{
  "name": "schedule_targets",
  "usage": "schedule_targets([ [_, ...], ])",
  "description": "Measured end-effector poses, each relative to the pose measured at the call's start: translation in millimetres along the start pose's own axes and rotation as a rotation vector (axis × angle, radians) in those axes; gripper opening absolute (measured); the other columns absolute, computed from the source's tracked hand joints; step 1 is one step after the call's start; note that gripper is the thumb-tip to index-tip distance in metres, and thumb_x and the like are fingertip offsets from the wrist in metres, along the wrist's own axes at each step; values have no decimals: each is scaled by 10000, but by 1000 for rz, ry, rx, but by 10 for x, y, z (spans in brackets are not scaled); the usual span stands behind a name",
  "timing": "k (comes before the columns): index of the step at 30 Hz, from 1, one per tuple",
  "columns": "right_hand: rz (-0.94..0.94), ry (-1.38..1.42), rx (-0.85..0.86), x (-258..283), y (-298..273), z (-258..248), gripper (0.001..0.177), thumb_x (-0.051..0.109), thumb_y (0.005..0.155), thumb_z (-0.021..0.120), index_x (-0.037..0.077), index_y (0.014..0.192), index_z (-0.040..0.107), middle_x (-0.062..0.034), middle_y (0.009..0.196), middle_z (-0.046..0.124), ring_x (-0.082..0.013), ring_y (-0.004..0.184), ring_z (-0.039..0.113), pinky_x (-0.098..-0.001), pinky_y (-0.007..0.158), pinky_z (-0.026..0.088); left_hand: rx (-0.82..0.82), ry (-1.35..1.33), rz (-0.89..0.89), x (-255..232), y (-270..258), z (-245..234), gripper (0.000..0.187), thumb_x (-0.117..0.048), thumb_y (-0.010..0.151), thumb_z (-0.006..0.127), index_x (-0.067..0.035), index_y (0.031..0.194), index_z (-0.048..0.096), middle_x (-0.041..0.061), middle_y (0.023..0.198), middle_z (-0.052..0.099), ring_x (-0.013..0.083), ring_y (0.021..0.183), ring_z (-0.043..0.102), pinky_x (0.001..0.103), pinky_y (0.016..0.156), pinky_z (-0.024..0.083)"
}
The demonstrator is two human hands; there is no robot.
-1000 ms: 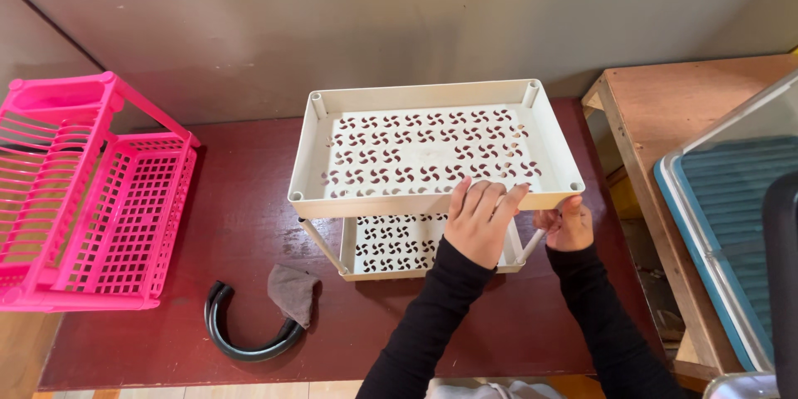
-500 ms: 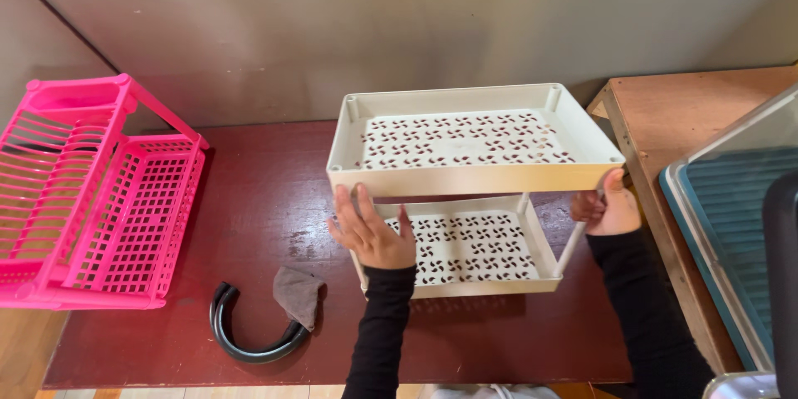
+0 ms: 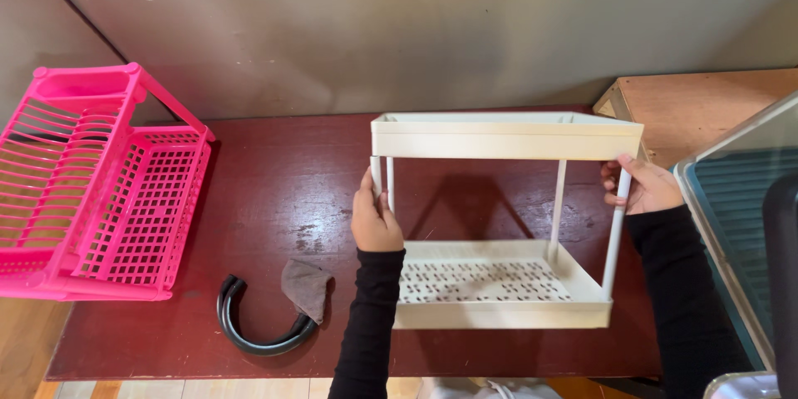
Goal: The person disassembles a white plastic storage unit on a wooden table. They remove the top tray, then detach the vertical support rods and side panels, leaving the components separated on the table.
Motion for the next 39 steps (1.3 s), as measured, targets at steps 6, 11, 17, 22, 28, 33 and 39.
schedule_targets([
  [6, -257, -398, -161, -84, 91, 65, 212, 47, 1039, 594, -80, 1201, 645, -132, 1023, 673, -186, 865, 668, -354, 671, 639, 108, 4, -59, 282, 135, 220, 434, -14, 990, 563, -35, 1424, 566, 169, 1116, 690, 293, 992, 692, 372, 868, 547],
  [11, -324, -685, -273, -235, 299, 120, 292, 8, 974, 558, -30, 1258, 617, -141, 985, 698, -199, 801, 695, -348, 595, 597, 246, -8, -167, 554, 243, 486, 573, 57, 963, 525, -52, 1519, 445, 159, 1192, 665, 259, 955, 693, 341, 853, 561],
  [17, -621, -1135, -375, -323, 521, 52, 266, 26, 937, 604, -14, 1181, 703, -144, 913, 748, -302, 845, 730, -405, 807, 573, 502, -203, -309, 574, 205, 548, 903, 221, 804, 401, -144, 1608, 207, 132, 1608, 376, 187, 809, 693, 277, 656, 598],
  [22, -716, -1269, -400, -563, 772, -66, 224, 67, 888, 665, 15, 1093, 739, -200, 940, 727, -395, 910, 697, -462, 867, 558, 477, -192, -466, 626, 131, 529, 854, 203, 861, 382, -180, 1605, 213, 107, 1605, 383, 142, 779, 690, 265, 462, 587],
  [28, -694, -1334, -381, -778, 885, -128, 245, 93, 878, 702, 35, 1112, 745, -249, 976, 709, -426, 928, 686, -481, 876, 557, 466, -257, -557, 907, -14, 589, 805, 166, 922, 376, -176, 1638, 243, 142, 1425, 608, 156, 825, 692, 272, 490, 593],
  [33, -723, -1449, -313, -595, 710, 212, 474, 197, 894, 696, -32, 1306, 646, -301, 1150, 681, -468, 1093, 640, -518, 996, 519, 357, -379, -546, 1167, -79, 663, 699, 107, 956, 450, -96, 1590, 235, 110, 1474, 506, 166, 1016, 708, 294, 690, 644],
  [39, -378, -1852, 125, -1326, 9, 1454, 319, 384, 943, 666, 114, 1106, 715, -124, 1235, 681, -269, 1365, 566, -484, 1366, 291, 363, -562, -650, 1496, -434, 659, 548, 21, 1001, 489, -22, 1535, 373, 165, 1284, 614, 180, 983, 713, 312, 808, 634],
])
Point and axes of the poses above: each hand's wrist, its own y-axis towards the middle knuckle, its own z-axis out of the palm, x = y × z, the point moved 6 cm from there along y, towards the middle knuckle
